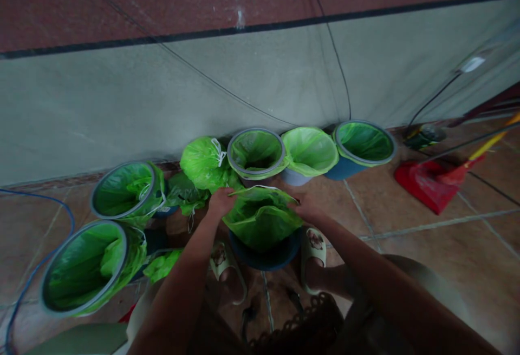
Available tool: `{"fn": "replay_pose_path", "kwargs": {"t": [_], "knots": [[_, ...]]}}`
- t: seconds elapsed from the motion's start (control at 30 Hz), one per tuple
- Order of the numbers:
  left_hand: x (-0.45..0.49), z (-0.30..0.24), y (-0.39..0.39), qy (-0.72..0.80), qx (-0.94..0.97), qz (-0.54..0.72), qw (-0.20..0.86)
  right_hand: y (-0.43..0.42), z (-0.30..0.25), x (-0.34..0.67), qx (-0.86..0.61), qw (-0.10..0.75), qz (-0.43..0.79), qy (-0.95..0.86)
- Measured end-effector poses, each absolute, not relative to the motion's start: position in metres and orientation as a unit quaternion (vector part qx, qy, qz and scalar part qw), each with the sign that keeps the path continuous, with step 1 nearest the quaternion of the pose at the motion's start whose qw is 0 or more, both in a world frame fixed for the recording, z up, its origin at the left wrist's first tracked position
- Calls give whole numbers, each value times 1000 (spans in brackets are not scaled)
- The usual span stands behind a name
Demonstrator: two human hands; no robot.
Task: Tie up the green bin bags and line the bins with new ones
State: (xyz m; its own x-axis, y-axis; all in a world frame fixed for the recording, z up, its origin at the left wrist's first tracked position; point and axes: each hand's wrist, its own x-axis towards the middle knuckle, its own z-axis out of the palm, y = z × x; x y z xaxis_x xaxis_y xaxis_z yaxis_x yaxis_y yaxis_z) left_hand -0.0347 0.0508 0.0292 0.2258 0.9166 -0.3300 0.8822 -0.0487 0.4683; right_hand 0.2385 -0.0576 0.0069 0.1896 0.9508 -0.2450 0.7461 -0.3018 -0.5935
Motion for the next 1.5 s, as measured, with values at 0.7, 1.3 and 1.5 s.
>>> {"fn": "replay_pose_path", "kwargs": {"t": [0.7, 1.3, 1.5], "knots": [[-20, 40, 36, 565, 809, 50, 155, -68, 32, 258, -799, 225, 269, -488], [39, 27, 15, 454, 867, 19, 203, -71, 29, 246, -710, 255, 312, -577], [47, 26, 1, 443, 864, 51, 233, -63, 36, 223, -674, 254, 249, -648]]}}
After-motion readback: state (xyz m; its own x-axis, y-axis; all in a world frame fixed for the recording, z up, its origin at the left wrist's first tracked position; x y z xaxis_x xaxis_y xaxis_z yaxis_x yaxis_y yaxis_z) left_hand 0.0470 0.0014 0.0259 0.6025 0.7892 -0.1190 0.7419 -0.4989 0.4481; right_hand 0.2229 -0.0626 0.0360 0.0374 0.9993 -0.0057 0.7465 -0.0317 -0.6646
